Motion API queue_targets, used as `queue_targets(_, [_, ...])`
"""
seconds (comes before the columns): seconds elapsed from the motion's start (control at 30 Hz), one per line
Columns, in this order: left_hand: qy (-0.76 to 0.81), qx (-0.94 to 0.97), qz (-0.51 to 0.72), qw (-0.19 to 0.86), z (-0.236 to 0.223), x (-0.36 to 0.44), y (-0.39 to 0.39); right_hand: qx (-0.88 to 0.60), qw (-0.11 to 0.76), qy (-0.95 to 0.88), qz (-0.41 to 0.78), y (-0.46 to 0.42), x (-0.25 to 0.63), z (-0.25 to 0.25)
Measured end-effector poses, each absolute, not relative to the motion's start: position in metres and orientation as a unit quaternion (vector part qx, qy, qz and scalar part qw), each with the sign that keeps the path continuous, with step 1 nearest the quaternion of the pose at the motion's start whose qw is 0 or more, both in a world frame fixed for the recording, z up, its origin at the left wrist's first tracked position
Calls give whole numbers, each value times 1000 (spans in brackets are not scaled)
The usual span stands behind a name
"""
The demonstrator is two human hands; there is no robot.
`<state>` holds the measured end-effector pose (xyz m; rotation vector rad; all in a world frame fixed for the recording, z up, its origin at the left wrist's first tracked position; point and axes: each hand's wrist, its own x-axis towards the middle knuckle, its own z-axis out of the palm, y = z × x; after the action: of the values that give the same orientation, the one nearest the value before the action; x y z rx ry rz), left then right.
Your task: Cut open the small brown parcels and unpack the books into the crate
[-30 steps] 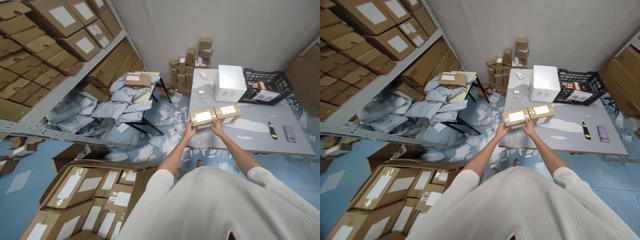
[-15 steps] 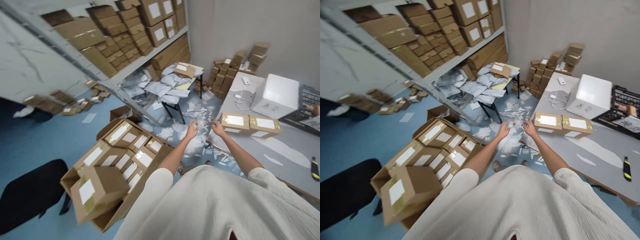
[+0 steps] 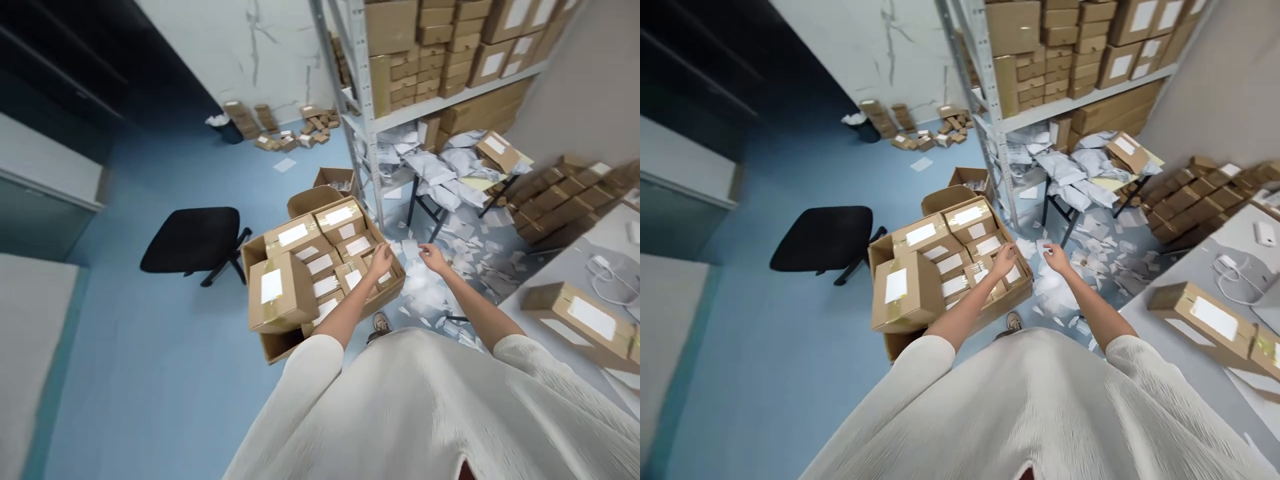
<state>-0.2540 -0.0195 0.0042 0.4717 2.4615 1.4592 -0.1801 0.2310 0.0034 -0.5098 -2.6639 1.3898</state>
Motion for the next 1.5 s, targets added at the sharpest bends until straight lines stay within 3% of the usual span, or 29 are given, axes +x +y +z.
queue_targets(0.37, [871, -47, 486, 52, 0, -291, -217, 2, -117, -880, 460, 45, -316, -15])
queue_targets(0.8, [890, -280, 355, -54, 16, -220, -366, 122, -315, -780, 527, -163, -315, -32])
queue_targets(1.03, [856, -394, 335, -7, 7, -206, -391, 127, -347, -766, 526, -190, -303, -42])
queue_targets(1.33, [869, -367, 329, 34, 7, -211, -391, 82, -326, -775, 535, -178, -295, -54])
queue_targets(1.5, [852, -354, 385, 33, 0, -200, -377, 55, -300, -792, 529, -168, -288, -45])
